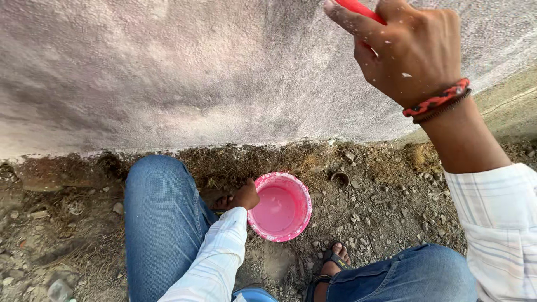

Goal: The person sits on the ground beside a concrete wall and paints the lower section of the wall with a small paint roller dipped in pink liquid from a pink basin, repeatedly rolling the wall and reloading the roller from the basin.

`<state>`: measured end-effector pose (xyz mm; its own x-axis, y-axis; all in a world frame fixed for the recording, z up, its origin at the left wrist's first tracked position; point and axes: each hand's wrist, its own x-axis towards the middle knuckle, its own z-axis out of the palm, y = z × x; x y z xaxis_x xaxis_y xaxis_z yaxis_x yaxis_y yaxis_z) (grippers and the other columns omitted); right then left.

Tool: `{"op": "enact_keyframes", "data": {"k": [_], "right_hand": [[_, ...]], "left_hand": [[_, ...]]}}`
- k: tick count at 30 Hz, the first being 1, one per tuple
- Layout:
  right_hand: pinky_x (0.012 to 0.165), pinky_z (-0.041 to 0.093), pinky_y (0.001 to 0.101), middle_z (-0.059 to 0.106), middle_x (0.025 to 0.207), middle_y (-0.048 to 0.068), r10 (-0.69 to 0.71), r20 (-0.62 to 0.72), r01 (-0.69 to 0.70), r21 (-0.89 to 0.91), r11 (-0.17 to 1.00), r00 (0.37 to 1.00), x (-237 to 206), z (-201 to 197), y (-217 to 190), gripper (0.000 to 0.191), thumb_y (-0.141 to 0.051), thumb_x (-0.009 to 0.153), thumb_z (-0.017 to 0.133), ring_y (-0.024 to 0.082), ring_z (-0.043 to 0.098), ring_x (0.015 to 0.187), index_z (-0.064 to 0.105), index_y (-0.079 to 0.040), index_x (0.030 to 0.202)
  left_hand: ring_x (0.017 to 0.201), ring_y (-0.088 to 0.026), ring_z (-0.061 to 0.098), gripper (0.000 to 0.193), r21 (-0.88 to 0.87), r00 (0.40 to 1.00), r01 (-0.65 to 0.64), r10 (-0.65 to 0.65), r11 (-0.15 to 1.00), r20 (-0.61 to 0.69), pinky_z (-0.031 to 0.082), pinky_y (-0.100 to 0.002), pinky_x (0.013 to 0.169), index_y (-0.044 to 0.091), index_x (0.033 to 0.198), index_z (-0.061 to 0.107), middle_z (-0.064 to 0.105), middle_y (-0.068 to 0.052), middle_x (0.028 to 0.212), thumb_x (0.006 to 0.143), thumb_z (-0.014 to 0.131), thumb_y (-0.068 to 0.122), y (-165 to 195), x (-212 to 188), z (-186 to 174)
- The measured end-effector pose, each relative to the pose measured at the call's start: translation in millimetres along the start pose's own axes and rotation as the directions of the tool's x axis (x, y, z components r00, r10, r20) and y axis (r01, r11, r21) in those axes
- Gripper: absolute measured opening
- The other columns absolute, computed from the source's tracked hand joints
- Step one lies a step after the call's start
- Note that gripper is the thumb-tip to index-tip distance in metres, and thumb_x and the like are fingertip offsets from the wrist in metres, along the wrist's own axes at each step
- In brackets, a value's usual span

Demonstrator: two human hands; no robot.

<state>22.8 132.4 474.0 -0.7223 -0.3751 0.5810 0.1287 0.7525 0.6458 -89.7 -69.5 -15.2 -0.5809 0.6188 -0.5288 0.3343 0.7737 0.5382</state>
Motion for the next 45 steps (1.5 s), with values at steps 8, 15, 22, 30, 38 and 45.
{"op": "enact_keyframes", "data": {"k": [8, 15, 22, 30, 38, 45], "right_hand": [[0.046, 0.041, 0.0237, 0.064, 0.08, -0.002, 0.002, 0.187, 0.01, -0.064, 0.998, 0.982, -34.7, -7.7, 10.5, 0.041, -0.02, 0.096, 0.072, 0.008, 0.053, 0.052, 0.073, -0.034, 0.135], [0.043, 0.04, 0.0195, 0.061, 0.076, -0.005, -0.09, 0.159, 0.108, -0.107, 0.988, 0.983, -6.2, 18.2, -15.0, 0.03, -0.031, 0.108, 0.064, 0.004, 0.05, 0.049, 0.064, -0.039, 0.136], [0.045, 0.042, 0.0228, 0.062, 0.077, -0.004, 0.04, 0.207, -0.034, -0.032, 0.999, 0.978, -24.2, 49.2, -45.2, 0.041, -0.024, 0.107, 0.064, 0.006, 0.051, 0.051, 0.066, -0.044, 0.143], [0.047, 0.042, 0.0209, 0.064, 0.084, 0.003, 0.15, 0.321, -0.173, 0.041, 0.984, 0.935, -89.0, 56.9, -27.9, 0.046, -0.023, 0.109, 0.072, 0.006, 0.05, 0.055, 0.062, -0.039, 0.151], [0.051, 0.049, 0.0259, 0.061, 0.083, 0.001, 0.159, 0.184, -0.186, 0.145, 0.972, 0.97, -54.0, 84.7, -76.2, 0.051, -0.018, 0.105, 0.07, 0.01, 0.057, 0.061, 0.057, -0.04, 0.15], [0.049, 0.053, 0.0298, 0.061, 0.093, 0.007, 0.137, 0.102, -0.157, 0.226, 0.961, 0.985, 47.1, 93.3, -153.4, 0.049, -0.019, 0.105, 0.058, 0.014, 0.062, 0.059, 0.053, -0.038, 0.149]], "left_hand": [[0.113, -0.05, 0.063, 0.052, 0.018, 1.0, -0.004, 0.005, 1.0, -0.025, 0.048, -0.055, 0.1, -0.002, 0.138, 0.036, 0.062, -0.035, 0.12, 0.091, 0.052, 0.014, 0.8, -0.3, -1.9], [0.113, -0.048, 0.063, 0.062, 0.009, 1.0, 0.001, -0.001, 1.0, -0.001, 0.049, -0.053, 0.102, -0.004, 0.149, 0.027, 0.061, -0.037, 0.122, 0.093, 0.049, 0.013, 0.1, 0.1, -2.4], [0.113, -0.049, 0.062, 0.063, 0.024, 0.998, -0.038, 0.039, 0.999, -0.04, 0.049, -0.053, 0.1, -0.003, 0.148, 0.028, 0.059, -0.037, 0.123, 0.092, 0.052, 0.014, -4.1, 4.2, 2.4], [0.113, -0.05, 0.063, 0.049, -0.037, 0.998, -0.013, 0.011, 0.999, -0.057, 0.049, -0.057, 0.099, -0.004, 0.136, 0.04, 0.063, -0.036, 0.119, 0.092, 0.05, 0.013, -2.8, 1.5, -1.0], [0.111, -0.051, 0.063, 0.052, -0.022, 0.998, -0.028, 0.026, 0.999, -0.057, 0.05, -0.056, 0.098, -0.004, 0.14, 0.036, 0.062, -0.037, 0.119, 0.092, 0.049, 0.012, -2.6, 2.1, 0.4], [0.109, -0.049, 0.065, 0.06, 0.008, 0.999, -0.02, 0.02, 1.0, -0.044, 0.052, -0.054, 0.097, -0.005, 0.147, 0.03, 0.064, -0.037, 0.117, 0.093, 0.049, 0.013, -4.3, 3.1, 0.4]]}}
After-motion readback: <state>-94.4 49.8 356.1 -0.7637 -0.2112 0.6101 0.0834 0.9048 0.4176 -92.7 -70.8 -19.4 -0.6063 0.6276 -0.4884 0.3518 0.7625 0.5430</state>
